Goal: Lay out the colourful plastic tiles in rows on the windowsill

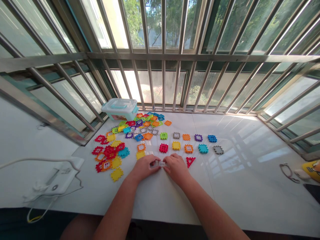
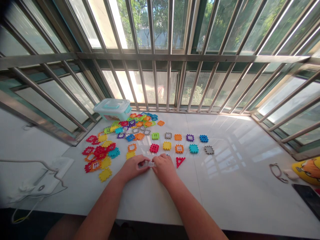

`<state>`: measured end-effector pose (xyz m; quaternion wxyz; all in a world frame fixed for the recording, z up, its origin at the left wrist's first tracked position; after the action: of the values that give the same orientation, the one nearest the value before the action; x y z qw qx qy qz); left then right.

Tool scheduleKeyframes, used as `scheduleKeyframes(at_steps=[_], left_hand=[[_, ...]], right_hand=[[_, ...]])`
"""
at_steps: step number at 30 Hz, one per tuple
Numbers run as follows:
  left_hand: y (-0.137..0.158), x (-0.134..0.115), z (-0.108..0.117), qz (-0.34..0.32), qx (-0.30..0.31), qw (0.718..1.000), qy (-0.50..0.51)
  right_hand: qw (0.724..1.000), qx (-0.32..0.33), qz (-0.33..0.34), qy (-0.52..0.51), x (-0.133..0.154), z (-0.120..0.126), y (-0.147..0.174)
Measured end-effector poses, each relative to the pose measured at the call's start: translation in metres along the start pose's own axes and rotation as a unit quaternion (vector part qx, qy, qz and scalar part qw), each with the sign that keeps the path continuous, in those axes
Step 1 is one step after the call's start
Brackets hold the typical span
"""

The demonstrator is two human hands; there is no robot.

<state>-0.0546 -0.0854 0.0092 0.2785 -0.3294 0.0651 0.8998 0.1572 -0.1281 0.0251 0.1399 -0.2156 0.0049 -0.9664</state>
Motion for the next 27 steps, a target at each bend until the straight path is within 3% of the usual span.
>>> scheduleKeyframes(at_steps=[9, 16, 21, 27], left_hand=[[0.001, -0.002, -0.001, -0.005, -0.011, 1.000, -0.014], [0.000, -0.001, -0.002, -0.004, -0.009, 1.000, -0.008], [0.001, -0.003, -0.001, 0.006, -0.016, 1.000, -0.015], [0.003, -0.005, -0.001, 0.012, -0.020, 1.000, -0.014]], right_hand=[[0.996, 0.007, -0.059, -0.064, 0.006, -0.003, -0.005], [0.998, 0.009, -0.047, -0.035, 0.005, 0.000, -0.005], [0.998, -0.048, -0.044, 0.016, -0.020, 0.025, 0.003], [0.998, 0.024, 0.004, 0.064, -0.047, 0.047, 0.006]])
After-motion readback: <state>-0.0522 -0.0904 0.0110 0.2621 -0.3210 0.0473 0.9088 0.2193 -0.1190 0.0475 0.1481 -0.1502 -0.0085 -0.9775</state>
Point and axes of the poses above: each hand's wrist, its own y-axis away from the middle knuckle, its own z-axis out of the back of the hand, x = y × z, the point moved 2 cm from there along -y, towards the middle knuckle, and after that the axes turned 2 degrees about -z, right-handed, at the moved point
